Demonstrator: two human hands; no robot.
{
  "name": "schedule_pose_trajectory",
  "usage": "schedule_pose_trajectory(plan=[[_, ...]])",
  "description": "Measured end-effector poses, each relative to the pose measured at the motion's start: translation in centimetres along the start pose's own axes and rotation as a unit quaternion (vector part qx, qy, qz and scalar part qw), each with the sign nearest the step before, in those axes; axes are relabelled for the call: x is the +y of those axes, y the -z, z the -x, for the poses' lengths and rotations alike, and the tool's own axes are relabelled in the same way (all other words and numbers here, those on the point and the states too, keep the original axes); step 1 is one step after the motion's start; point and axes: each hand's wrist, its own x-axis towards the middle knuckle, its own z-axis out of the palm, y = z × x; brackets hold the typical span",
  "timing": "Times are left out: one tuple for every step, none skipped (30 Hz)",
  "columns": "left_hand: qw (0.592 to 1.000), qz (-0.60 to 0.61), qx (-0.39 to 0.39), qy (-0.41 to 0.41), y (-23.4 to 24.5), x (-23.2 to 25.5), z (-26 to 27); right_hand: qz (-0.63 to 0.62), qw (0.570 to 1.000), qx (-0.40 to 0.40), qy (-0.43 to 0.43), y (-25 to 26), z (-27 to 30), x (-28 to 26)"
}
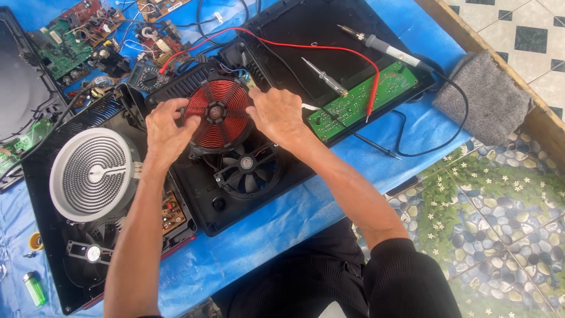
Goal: The person works on an open electronic device, using a screwdriver to remove a red fan from a heatsink. They then reposition the fan and continue adjusting components within the device casing.
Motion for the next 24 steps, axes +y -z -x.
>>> schedule_pose_trajectory(plan=[[0.999,-0.026,0.027,0.014,-0.3,-0.3,-0.4,0.030,0.999,0.019,0.008,0.0,0.6,-0.3],[0.997,-0.053,0.053,0.027,-0.6,-0.6,-0.8,0.059,0.997,0.038,0.017,0.0,1.1,-0.6],[0.997,-0.056,0.054,0.030,-0.7,-0.7,-1.1,0.057,0.997,0.037,0.021,-0.1,1.8,-0.7],[0.994,-0.061,0.051,0.076,-0.7,-0.9,-1.3,0.078,0.993,0.071,0.050,-0.2,2.4,-0.9],[0.989,-0.066,0.050,0.124,-0.8,-1.0,-1.5,0.098,0.986,0.105,0.082,-0.3,3.0,-1.0],[0.988,-0.069,0.052,0.130,-0.5,-1.1,-1.5,0.096,0.986,0.103,0.088,0.2,3.4,-1.6],[0.988,-0.050,0.052,0.139,-0.6,-1.0,-1.8,0.119,0.982,0.105,0.104,0.7,3.8,-1.9],[0.987,-0.031,0.052,0.147,-0.7,-0.9,-2.1,0.142,0.977,0.107,0.119,1.2,4.3,-2.2],[0.987,-0.031,0.051,0.148,-0.6,-0.6,-2.0,0.142,0.977,0.107,0.119,-0.3,3.8,-1.4],[0.986,-0.027,0.045,0.156,-0.5,-0.4,-2.0,0.164,0.962,0.159,0.147,-1.9,3.3,-0.5],[0.985,-0.024,0.038,0.164,-0.4,-0.2,-2.1,0.186,0.944,0.211,0.174,-3.4,2.7,0.3],[0.985,-0.024,0.038,0.164,-0.3,-0.2,-1.9,0.186,0.944,0.211,0.173,-4.4,2.2,1.0],[0.986,-0.014,0.039,0.161,-0.1,-0.3,-1.7,0.196,0.931,0.243,0.188,-5.4,1.6,1.6],[0.987,-0.004,0.041,0.158,0.1,-0.4,-1.4,0.206,0.917,0.275,0.203,-6.4,1.0,2.2],[0.986,-0.005,0.042,0.161,0.1,-0.7,-1.2,0.205,0.917,0.274,0.206,-6.1,0.9,2.1],[0.987,-0.005,0.038,0.156,0.1,-1.0,-1.0,0.205,0.916,0.272,0.211,-5.9,0.7,2.1],[0.988,-0.007,0.034,0.151,0.1,-1.3,-0.8,0.204,0.916,0.271,0.216,-5.8,0.7,2.0],[0.987,-0.008,0.035,0.154,0.5,-0.8,-0.7,0.202,0.916,0.270,0.218,-5.3,0.5,1.7],[0.982,0.013,0.034,0.185,1.0,-0.4,-0.5,0.200,0.911,0.280,0.226,-4.9,0.4,1.4],[0.975,0.034,0.033,0.217,1.5,0.1,-0.4,0.199,0.907,0.289,0.234,-4.4,0.3,1.1],[0.974,0.032,0.035,0.220,1.1,-0.7,-0.3,0.197,0.906,0.288,0.238,-4.2,0.3,0.9],[0.968,0.036,0.033,0.247,0.7,-1.6,-0.3,0.198,0.905,0.290,0.242,-4.0,0.3,0.6],[0.961,0.041,0.029,0.273,0.3,-2.4,-0.2,0.200,0.903,0.292,0.244,-3.7,0.3,0.5],[0.960,0.041,0.032,0.276,0.0,-2.7,-0.3,0.198,0.902,0.291,0.248,-3.8,0.3,0.5]])
